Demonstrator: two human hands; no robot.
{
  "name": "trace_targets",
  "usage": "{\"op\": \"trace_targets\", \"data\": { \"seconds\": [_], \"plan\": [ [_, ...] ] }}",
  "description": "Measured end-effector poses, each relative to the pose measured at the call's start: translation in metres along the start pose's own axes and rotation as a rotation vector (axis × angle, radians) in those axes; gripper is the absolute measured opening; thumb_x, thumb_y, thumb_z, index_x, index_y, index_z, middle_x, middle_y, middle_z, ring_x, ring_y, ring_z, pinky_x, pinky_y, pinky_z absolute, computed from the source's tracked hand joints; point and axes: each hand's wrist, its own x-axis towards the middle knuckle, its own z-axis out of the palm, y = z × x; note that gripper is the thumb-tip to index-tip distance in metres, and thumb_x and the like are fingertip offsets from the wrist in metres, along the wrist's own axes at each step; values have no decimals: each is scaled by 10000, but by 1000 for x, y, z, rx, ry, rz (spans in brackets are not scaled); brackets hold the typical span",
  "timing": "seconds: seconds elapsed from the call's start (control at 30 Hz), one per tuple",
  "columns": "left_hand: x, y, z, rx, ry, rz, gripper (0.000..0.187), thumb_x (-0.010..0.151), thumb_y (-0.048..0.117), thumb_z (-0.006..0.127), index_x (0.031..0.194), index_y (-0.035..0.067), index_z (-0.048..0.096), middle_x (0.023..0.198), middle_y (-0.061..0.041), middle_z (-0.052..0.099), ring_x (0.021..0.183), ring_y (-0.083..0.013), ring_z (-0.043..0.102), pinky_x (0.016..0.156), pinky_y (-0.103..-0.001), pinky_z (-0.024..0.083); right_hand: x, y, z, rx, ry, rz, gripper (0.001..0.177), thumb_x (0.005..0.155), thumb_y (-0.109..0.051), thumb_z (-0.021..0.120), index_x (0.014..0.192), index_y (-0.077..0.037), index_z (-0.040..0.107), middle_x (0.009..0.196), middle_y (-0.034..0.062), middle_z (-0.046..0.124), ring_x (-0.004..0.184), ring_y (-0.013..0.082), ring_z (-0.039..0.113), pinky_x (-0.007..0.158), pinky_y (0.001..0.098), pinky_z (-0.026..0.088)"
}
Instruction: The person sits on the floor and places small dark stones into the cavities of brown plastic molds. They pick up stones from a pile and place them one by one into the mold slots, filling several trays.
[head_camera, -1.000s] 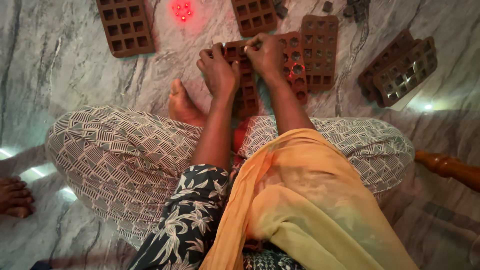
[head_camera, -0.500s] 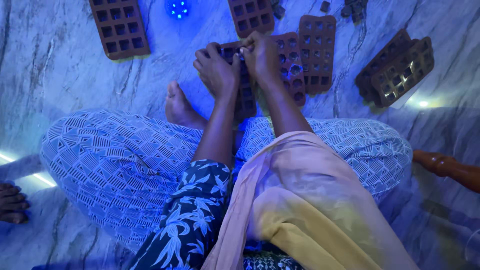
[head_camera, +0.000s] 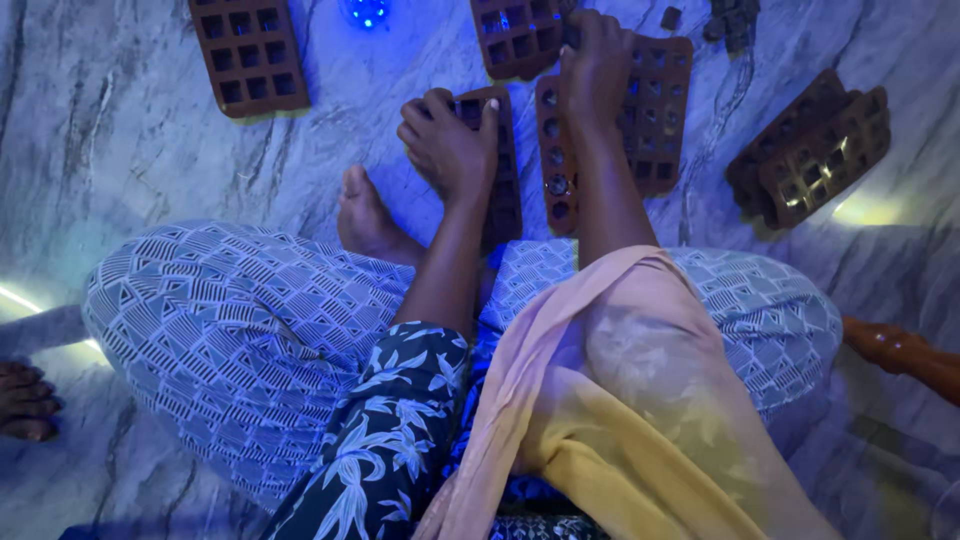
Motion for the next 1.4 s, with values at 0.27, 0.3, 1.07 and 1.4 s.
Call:
{"op": "trace_targets", "data": {
  "seconds": [0.27, 0.3, 1.07, 1.4],
  "plan": [
    [1, 4, 6, 31, 23, -19, 576, 700, 458, 875, 1099, 146, 602, 1185, -110, 537, 1145, -369, 522, 930, -539, 456, 12, -8, -2, 88, 103, -264, 504, 838, 90, 662, 1323, -44, 647, 1288, 178, 632, 1163, 419, 541, 1040, 484, 456],
    [2, 3, 5, 30, 36, -16, 584, 696, 464, 875, 1102, 147, 602, 1182, -108, 537, 1140, -368, 522, 933, -538, 457, 14, -8, 0, 72, 75, -282, 496, 853, 101, 651, 1319, -66, 676, 1296, 165, 643, 1157, 407, 551, 1041, 478, 466],
    [-51, -1, 30, -357, -341, 344, 184, 921, 127, 687, 1091, 69, 649, 1107, -205, 687, 1012, -405, 658, 860, -501, 533, -66, -22, -154, 211, -574, -148, 325, 761, -31, 723, 1085, -23, 742, 953, 182, 754, 853, 303, 751, 764, 404, 578],
    [-68, -15, 49, -357, -469, 407, 603, 880, -14, 628, 1458, 60, 474, 1036, -292, 683, 873, -495, 663, 715, -588, 511, -88, -17, -124, -144, -581, -53, 275, 713, -149, 901, 909, -18, 760, 877, 244, 718, 828, 428, 702, 714, 497, 547]
  ]
}}
